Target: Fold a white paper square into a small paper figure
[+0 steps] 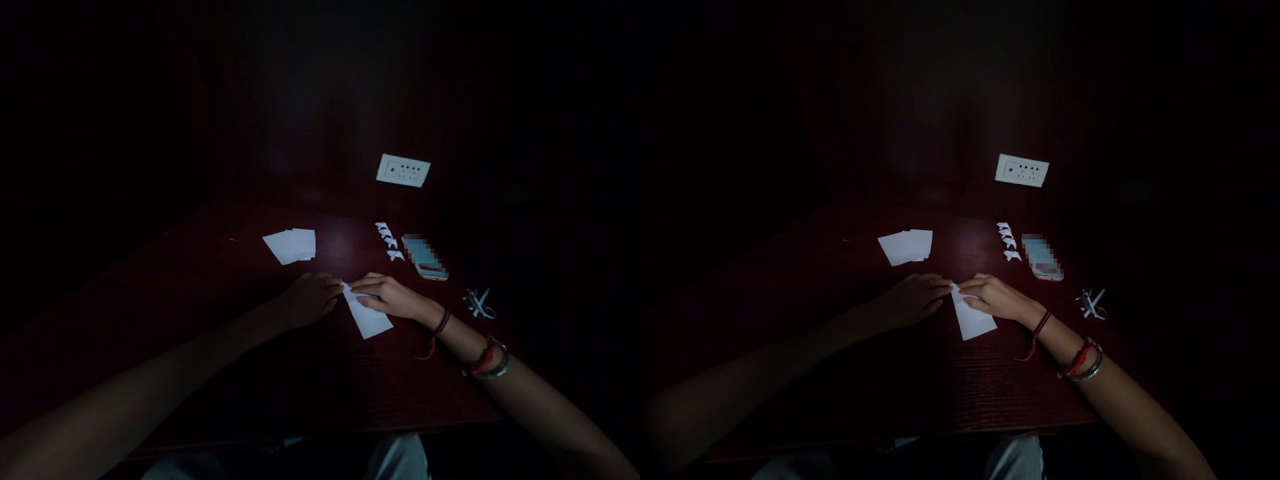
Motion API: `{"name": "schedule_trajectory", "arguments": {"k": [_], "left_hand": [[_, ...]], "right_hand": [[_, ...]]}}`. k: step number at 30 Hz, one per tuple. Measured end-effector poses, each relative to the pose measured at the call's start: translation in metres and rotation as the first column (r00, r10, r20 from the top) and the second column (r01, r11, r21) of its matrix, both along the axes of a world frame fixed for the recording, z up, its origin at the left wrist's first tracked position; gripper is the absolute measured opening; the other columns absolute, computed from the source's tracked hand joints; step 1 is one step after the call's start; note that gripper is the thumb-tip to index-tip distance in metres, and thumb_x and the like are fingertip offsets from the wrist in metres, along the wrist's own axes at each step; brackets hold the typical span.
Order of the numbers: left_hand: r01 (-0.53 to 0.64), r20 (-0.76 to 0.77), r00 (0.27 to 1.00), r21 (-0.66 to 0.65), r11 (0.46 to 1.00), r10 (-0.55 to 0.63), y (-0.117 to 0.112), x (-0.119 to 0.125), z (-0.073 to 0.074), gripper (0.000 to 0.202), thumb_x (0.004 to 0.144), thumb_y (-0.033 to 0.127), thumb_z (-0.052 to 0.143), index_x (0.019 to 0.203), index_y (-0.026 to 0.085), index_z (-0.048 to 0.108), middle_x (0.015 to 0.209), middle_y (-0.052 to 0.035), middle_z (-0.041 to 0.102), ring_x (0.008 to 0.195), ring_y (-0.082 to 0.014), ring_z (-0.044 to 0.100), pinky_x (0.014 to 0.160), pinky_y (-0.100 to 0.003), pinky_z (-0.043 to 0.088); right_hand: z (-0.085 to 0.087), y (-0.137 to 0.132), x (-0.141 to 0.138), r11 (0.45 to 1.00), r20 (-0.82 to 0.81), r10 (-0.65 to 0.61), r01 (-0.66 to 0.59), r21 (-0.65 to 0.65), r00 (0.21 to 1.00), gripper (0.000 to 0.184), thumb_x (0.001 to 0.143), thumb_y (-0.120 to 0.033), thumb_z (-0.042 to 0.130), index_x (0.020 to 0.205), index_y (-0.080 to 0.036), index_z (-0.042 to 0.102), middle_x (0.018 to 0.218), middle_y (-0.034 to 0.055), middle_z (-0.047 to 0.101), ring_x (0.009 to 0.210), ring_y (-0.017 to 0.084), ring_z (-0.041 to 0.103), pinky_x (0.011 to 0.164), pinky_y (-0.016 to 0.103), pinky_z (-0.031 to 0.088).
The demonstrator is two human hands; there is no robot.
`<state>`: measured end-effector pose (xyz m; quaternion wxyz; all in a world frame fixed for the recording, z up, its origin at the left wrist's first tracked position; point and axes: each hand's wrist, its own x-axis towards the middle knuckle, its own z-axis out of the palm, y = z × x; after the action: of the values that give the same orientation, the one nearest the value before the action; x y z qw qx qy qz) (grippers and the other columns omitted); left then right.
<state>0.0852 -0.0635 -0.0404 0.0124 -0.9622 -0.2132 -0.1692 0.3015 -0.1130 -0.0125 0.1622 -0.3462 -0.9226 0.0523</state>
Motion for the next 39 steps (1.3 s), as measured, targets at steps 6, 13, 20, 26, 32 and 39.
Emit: {"name": "schedule_trajectory", "arguments": {"k": [6,13,20,26,32,39], "left_hand": [[-0.022,-0.036,0.999,0.02,1.0,0.022,0.001,0.0,-0.002,0.03,0.085,0.028,0.037,0.112,0.023,0.048,0.119,-0.0025,0.049,0.104,-0.0205,0.044,0.082,-0.036,0.033],[-0.035,-0.035,0.999,0.015,0.999,0.036,-0.004,-0.001,0.004,0.029,0.085,0.027,0.037,0.111,0.023,0.048,0.118,-0.0018,0.049,0.102,-0.0208,0.044,0.081,-0.035,0.033],[-0.026,0.08,0.996,-0.019,0.999,0.028,0.0,0.006,0.001,0.023,0.085,0.022,0.036,0.097,0.019,0.055,0.101,-0.0033,0.054,0.092,-0.0168,0.047,0.08,-0.033,0.034],[-0.037,0.106,0.994,-0.026,0.999,0.04,0.0,0.007,0.0,0.016,0.083,0.02,0.04,0.089,0.018,0.056,0.092,-0.0031,0.053,0.088,-0.016,0.048,0.081,-0.033,0.034],[-0.073,0.154,0.984,-0.087,0.994,0.086,0.001,0.009,-0.002,0.016,0.081,0.02,0.046,0.095,0.018,0.053,0.09,-0.003,0.054,0.084,-0.0164,0.049,0.078,-0.033,0.036],[-0.1,0.252,0.957,-0.186,0.977,0.146,0.004,0.01,-0.001,0.013,0.081,0.018,0.043,0.077,0.017,0.055,0.085,-0.0019,0.05,0.082,-0.0143,0.047,0.075,-0.029,0.038]], "right_hand": [[0.0,0.001,-0.002,1.0,0.092,0.011,-0.012,0.015,0.996,0.036,0.083,-0.026,0.042,0.116,-0.013,0.049,0.115,0.0075,0.055,0.1,0.019,0.048,0.088,0.035,0.039],[0.007,-0.03,0.012,0.994,0.167,-0.109,0.105,0.03,0.98,0.036,0.081,-0.03,0.045,0.113,-0.014,0.052,0.111,0.0075,0.057,0.097,0.02,0.05,0.085,0.038,0.038],[0.016,-0.035,0.018,0.973,0.03,-0.222,0.224,-0.058,0.975,0.024,0.084,-0.025,0.041,0.088,-0.017,0.062,0.086,0.0052,0.064,0.083,0.016,0.055,0.078,0.03,0.04],[0.008,0.001,-0.012,0.884,-0.085,-0.452,0.433,-0.176,0.888,0.022,0.071,-0.024,0.057,0.092,-0.015,0.057,0.089,0.0071,0.06,0.079,0.015,0.054,0.071,0.026,0.04],[0.001,0.012,-0.023,0.817,-0.023,-0.513,0.48,-0.319,0.858,0.01,0.067,-0.018,0.058,0.077,-0.016,0.061,0.065,0.0019,0.059,0.057,0.012,0.052,0.054,0.023,0.036],[0.0,0.007,-0.024,0.831,-0.142,-0.49,0.411,-0.376,0.86,0.012,0.072,-0.014,0.047,0.074,-0.016,0.059,0.067,0.0,0.059,0.06,0.008,0.05,0.054,0.018,0.037]]}}
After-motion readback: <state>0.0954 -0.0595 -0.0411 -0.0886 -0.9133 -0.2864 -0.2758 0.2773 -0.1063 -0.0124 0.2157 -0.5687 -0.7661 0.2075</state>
